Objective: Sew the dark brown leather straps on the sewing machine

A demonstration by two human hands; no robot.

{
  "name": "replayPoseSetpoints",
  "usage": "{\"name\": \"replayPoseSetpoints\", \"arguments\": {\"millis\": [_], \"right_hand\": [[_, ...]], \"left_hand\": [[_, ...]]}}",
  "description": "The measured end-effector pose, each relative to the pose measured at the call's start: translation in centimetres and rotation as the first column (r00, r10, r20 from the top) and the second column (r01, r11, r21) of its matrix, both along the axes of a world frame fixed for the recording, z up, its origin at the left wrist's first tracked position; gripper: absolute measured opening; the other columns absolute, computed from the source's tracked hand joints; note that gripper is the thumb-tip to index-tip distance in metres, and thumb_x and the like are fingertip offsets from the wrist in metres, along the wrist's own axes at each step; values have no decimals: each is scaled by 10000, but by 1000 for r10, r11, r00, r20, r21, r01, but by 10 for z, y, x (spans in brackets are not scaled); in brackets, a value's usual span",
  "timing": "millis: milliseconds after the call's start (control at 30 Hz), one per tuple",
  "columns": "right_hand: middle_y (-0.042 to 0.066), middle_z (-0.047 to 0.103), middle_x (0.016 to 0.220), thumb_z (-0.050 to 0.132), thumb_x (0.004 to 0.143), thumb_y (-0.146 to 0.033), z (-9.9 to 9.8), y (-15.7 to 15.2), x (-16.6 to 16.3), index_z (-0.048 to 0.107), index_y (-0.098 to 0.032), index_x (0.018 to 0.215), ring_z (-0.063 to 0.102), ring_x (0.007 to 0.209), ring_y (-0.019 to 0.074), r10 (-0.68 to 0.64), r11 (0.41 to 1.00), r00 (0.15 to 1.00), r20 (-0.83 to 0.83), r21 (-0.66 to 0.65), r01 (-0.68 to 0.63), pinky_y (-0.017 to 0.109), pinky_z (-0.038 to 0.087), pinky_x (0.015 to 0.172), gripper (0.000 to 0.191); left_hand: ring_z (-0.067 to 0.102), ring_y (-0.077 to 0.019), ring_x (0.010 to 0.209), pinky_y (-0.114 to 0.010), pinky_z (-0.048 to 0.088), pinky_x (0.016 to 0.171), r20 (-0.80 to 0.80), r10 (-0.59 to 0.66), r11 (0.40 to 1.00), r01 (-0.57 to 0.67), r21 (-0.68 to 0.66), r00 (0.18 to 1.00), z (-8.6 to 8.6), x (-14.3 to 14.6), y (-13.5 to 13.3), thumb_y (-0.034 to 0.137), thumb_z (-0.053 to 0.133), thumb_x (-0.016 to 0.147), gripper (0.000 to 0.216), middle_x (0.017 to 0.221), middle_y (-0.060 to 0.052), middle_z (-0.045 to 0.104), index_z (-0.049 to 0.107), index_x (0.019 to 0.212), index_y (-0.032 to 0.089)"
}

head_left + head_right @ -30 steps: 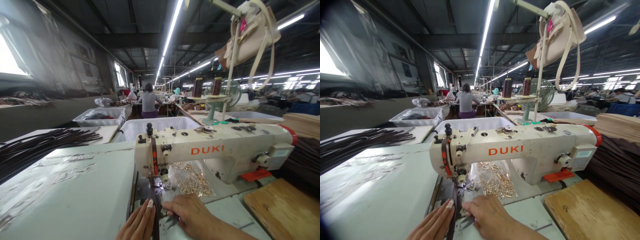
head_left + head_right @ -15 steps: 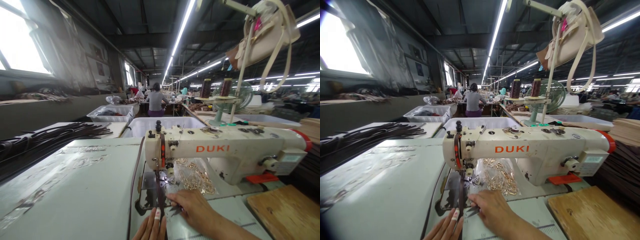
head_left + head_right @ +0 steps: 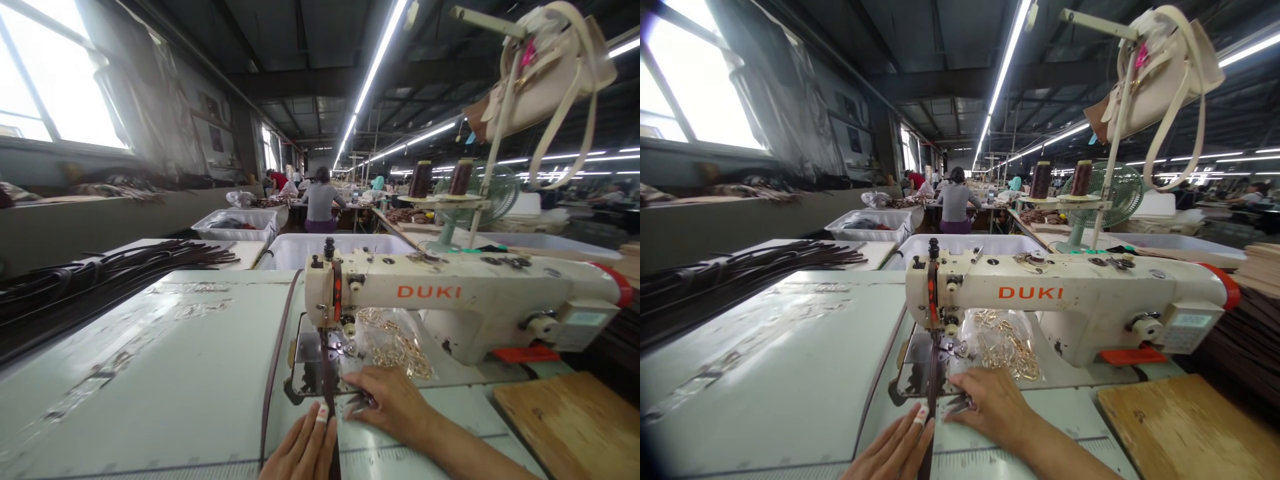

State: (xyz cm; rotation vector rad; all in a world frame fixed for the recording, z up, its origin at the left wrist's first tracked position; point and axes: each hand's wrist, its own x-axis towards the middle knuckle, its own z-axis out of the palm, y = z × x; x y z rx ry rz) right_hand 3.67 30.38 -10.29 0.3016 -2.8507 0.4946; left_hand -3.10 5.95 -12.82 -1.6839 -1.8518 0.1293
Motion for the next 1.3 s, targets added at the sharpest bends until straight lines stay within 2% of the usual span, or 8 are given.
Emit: {"name": "replayPoseSetpoints", "arguments": {"millis": [100,200,300,467,700,933,1200,1300], "right_hand": [[20,680,891,631,777,-693,0,1,1,626,-238,1174,644,801,215,-8,1000,1000,-17,6,9,279,423,681,603],[19,677,896,625,779,-695,-1,1,1,629,-235,1160,641,796,209,-37,999,999,-24,8,37,282,426,689,597],[19,668,889,616,816,-661,1,-1,2,631,-237,1146,633,787,199,-54,998,998,-23,24,55,278,425,690,537],[17,656,900,619,843,-618,5,-2,2,623,-240,1150,618,785,188,-56,997,998,-20,47,56,274,420,697,487],[13,650,896,610,843,-629,2,0,2,617,-248,1159,616,792,191,-50,998,998,-27,39,51,278,411,702,494],[13,650,880,597,846,-641,3,-1,2,618,-240,1151,618,789,187,-36,998,999,-33,55,38,275,417,699,504],[19,660,895,604,843,-635,7,-3,2,624,-239,1146,627,801,193,-47,997,999,-7,62,47,279,433,701,499],[20,664,896,628,830,-627,7,-3,2,624,-238,1147,630,796,197,-46,997,999,-3,62,46,277,435,694,502]], "left_hand": [[595,-254,1177,-294,520,949,75,29,999,-31,25,997,-2,4,0,150,475,915,378,1273,-115,631,534,1285,100],[555,-260,1225,-308,482,999,129,23,1000,-25,16,991,-5,4,-2,127,480,906,428,1315,-131,598,490,1332,92],[567,-249,1212,-294,478,998,92,4,1000,-7,29,996,-9,1,-3,66,490,862,470,1310,-122,605,493,1331,96],[589,-258,1185,-296,486,990,42,-28,998,26,55,999,-11,-2,-3,67,520,841,467,1284,-129,624,518,1308,87],[609,-232,1161,-271,506,955,88,1,998,-7,67,996,0,4,0,119,462,916,364,1256,-99,647,554,1268,118],[669,-250,1057,-274,557,860,-8,-45,994,46,100,999,12,3,2,15,477,781,438,1176,-119,689,584,1202,71],[590,-196,1186,-223,424,1038,89,-36,993,25,119,995,-7,-5,-3,91,520,892,506,1260,-64,651,447,1388,154],[598,-189,1177,-218,407,1057,79,-58,990,47,135,995,-6,-6,-4,156,555,915,482,1255,-57,655,459,1388,167]]}}
